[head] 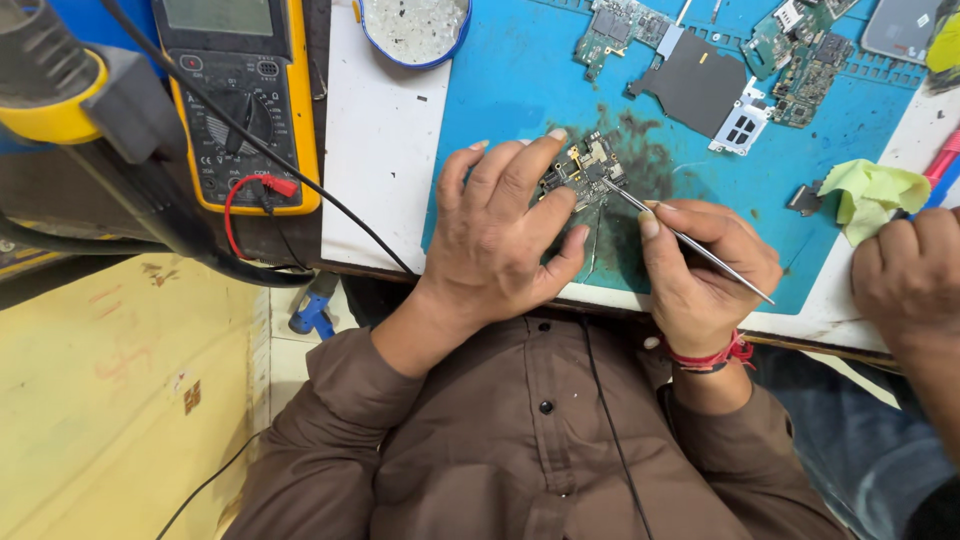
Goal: The person uses a soldering iron and tweezers to remove and reattach small components on a circuit board. They also use a hot air gun to heat specific areas of the board while manipulating components with tweezers.
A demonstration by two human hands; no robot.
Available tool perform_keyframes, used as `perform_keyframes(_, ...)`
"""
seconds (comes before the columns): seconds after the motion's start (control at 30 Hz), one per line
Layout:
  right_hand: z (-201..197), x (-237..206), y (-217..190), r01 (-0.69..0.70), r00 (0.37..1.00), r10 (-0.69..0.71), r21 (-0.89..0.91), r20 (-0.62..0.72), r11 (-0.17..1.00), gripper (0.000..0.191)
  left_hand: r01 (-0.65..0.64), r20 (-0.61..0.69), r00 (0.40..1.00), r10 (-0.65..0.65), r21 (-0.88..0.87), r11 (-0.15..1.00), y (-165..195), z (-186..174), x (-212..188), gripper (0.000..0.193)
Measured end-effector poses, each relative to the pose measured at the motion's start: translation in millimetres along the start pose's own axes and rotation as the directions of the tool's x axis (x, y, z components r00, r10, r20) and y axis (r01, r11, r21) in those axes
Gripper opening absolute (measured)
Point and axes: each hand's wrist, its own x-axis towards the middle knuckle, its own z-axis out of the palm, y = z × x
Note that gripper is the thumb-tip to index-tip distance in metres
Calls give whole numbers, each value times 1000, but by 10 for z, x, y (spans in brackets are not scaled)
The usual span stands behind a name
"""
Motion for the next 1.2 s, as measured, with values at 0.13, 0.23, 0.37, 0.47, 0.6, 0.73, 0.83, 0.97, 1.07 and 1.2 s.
perform_keyframes(0.13,2,5,-7,7,1000,-7,11,14,1000,7,6,6,1000,-6,1,1000,1,12,1,24)
perform_keyframes(0.23,5,6,-9,19,1000,-19,-5,17,1000,7,6,2,1000,-6,6,1000,-1,12,-3,24)
perform_keyframes(0.37,16,3,-4,17,1000,-17,10,10,1000,11,3,-5,1000,-3,7,1000,-5,24,-8,24)
perform_keyframes(0.47,14,1,0,28,999,-28,1,16,1000,8,3,-8,1000,-3,16,1000,-8,34,-6,24)
perform_keyframes(0.6,10,0,9,29,1000,-29,16,9,999,7,7,-3,1000,-7,19,1000,0,35,-5,23)
perform_keyframes(0.73,7,-6,13,16,1000,-17,27,18,1000,7,5,-6,1000,-5,16,1000,1,31,-13,23)
perform_keyframes(0.83,11,-8,13,46,999,-46,-17,20,999,8,4,-8,1000,-4,18,1000,-2,31,-15,23)
perform_keyframes(0.97,17,-14,10,23,1000,-23,-1,5,1000,8,2,-8,1000,-2,16,1000,-4,23,-13,23)
perform_keyframes(1.07,4,-8,13,10,1000,-10,13,13,1000,7,4,-13,1000,-4,18,1000,-4,29,-8,23)
perform_keyframes(1.2,12,-17,19,33,999,-33,-2,16,999,8,-3,-18,1000,4,17,1000,-5,31,-21,23)
